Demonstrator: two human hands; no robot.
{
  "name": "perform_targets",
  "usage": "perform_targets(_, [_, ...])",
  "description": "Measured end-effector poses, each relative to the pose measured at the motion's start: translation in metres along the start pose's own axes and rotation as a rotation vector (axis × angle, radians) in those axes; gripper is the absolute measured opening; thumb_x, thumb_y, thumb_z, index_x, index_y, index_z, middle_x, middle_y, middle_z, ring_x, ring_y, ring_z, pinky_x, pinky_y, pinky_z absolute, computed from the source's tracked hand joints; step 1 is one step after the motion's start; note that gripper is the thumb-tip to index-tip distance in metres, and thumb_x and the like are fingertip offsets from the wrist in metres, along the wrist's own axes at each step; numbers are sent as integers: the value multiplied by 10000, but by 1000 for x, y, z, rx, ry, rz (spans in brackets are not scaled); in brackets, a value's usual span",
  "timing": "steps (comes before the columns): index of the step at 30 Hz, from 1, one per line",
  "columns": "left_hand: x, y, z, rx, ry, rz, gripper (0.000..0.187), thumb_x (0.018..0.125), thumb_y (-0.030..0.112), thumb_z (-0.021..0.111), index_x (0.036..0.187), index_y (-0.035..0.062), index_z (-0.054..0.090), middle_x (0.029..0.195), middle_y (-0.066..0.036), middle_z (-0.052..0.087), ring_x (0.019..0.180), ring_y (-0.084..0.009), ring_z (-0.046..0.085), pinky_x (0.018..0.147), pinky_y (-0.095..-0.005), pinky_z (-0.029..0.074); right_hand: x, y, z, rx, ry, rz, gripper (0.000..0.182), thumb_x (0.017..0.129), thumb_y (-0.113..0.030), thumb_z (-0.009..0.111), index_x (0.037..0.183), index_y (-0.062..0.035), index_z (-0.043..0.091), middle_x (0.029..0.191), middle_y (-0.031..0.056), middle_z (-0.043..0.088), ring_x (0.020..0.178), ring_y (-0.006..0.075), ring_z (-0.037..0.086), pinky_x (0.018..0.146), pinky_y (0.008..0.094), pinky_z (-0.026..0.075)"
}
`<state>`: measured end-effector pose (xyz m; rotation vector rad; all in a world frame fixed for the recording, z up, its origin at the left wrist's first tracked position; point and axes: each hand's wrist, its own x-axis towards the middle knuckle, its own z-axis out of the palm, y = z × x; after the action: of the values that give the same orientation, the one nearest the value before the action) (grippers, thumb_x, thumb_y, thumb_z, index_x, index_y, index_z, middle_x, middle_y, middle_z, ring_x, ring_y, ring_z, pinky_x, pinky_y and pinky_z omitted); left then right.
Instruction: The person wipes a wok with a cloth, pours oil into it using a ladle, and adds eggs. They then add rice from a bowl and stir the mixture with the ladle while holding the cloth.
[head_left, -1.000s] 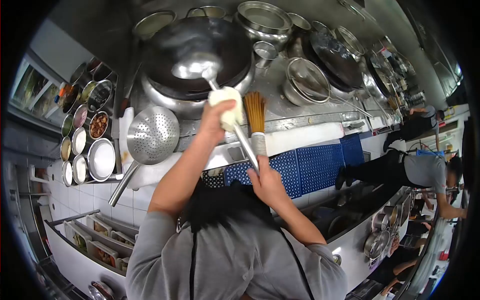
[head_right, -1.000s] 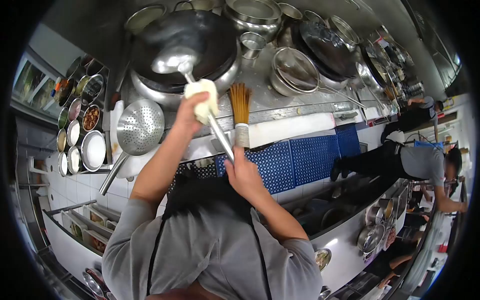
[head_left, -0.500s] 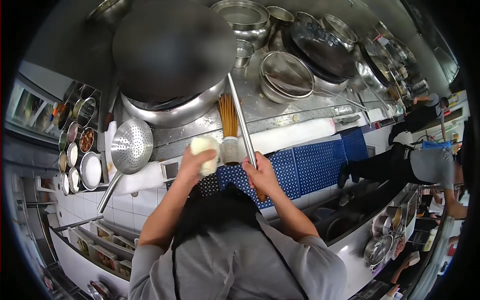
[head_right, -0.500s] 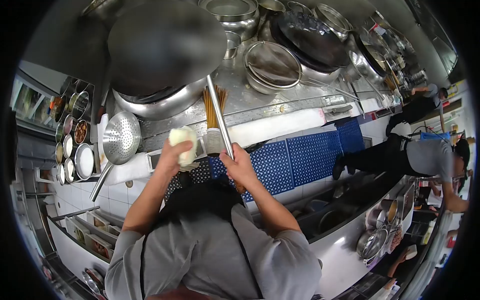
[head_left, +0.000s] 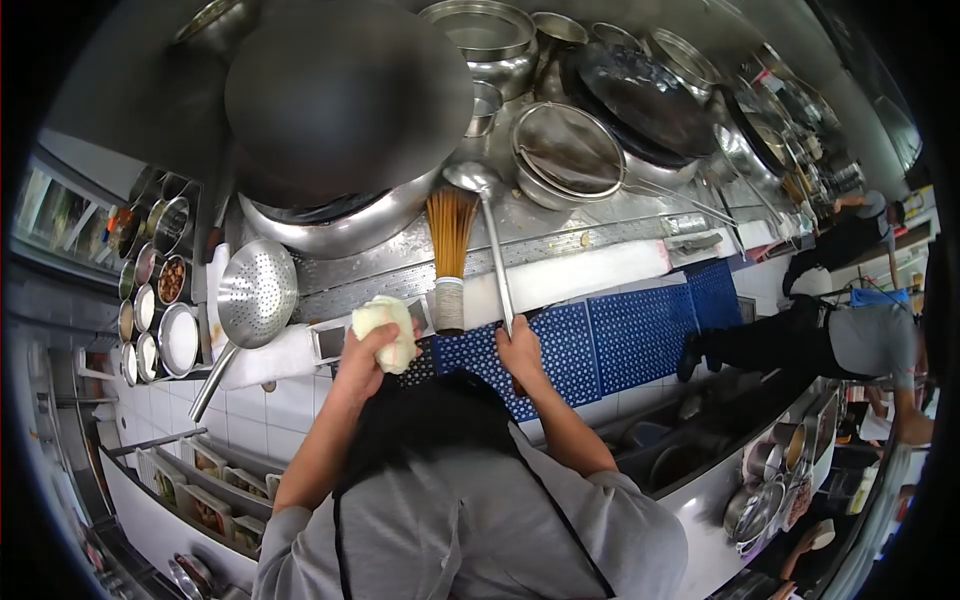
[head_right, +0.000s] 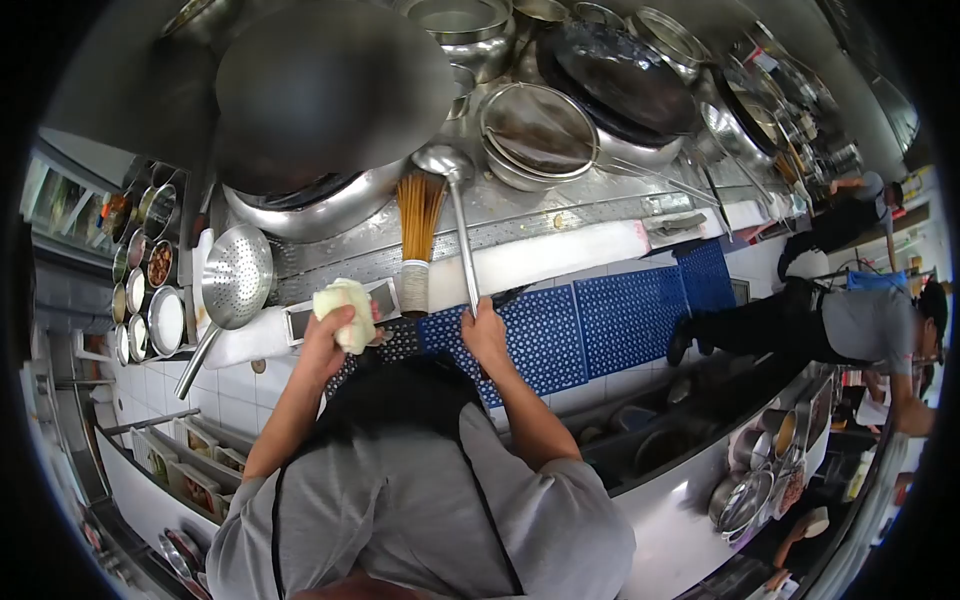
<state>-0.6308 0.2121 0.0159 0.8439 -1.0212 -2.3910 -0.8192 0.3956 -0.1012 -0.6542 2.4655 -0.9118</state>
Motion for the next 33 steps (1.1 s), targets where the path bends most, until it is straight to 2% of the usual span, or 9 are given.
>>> perform_targets(5, [-7,2,-20,77,100,0,542,774,170,692,1238,18,456,929,-149,601,793,-295,651,647,-453,597,31,-10,-74,-196,-178,-138,357,898,-337,578,941,17,588,854,284,642,814,476,616,767,517,483])
perform_targets(10, [-17,-2,-27,36,51,-35,498,783,199,677,1191,-22,496,941,-158,614,807,-296,646,680,-457,578,166,26,-210,-698,798,-280,257,879,-135,509,1104,-52,599,1086,195,594,1088,415,526,844,484,477])
perform_targets(13, [-21,-9,-33,-68,20,-136,530,790,268,666,1203,-16,495,949,-167,618,824,-308,640,736,-459,560,218,53,-291,-1091,921,-257,424,853,-134,540,1275,-100,532,1333,168,521,1325,409,366,948,565,403])
perform_targets(17, [-26,-2,-18,-107,-33,-159,561,780,332,667,1165,-47,518,975,-191,632,864,-311,645,806,-438,547,227,70,-331,-987,215,138,387,776,-192,658,1153,-111,631,1127,150,649,1105,379,591,988,590,383])
perform_targets(19, [-23,-5,-19,-91,-46,-153,569,771,375,684,1152,-17,529,944,-174,628,821,-303,640,759,-425,548,216,102,-326,-926,-88,-173,315,752,-144,698,1048,-47,648,937,123,683,888,317,677,790,508,532])
perform_targets(21, [-21,-9,-21,-115,-70,-168,567,764,363,688,1152,-21,534,942,-177,632,821,-307,645,762,-425,551,130,54,-305,-13,-248,210,363,771,-53,727,1095,-28,564,736,92,626,520,176,621,416,298,507])
perform_targets(25, [-11,-12,-22,-159,-84,-188,544,778,272,658,1184,-60,511,958,-219,646,816,-317,667,752,-436,572,35,21,-241,584,-242,242,197,898,-179,659,1009,-46,566,575,-4,478,391,86,427,328,242,356])
perform_targets(30, [-4,0,-5,-82,-132,-176,567,793,358,665,1184,-31,532,959,-208,652,846,-321,663,794,-438,559,65,-61,-234,379,37,-100,194,970,-199,495,895,-21,522,546,49,495,351,122,438,320,278,336])
perform_targets(33, [-2,1,9,-147,-110,-191,549,823,369,636,1186,-29,533,971,-210,653,858,-317,663,800,-432,555,171,-86,-221,-215,356,-368,206,939,-181,501,942,25,510,776,258,632,755,413,641,726,522,485])
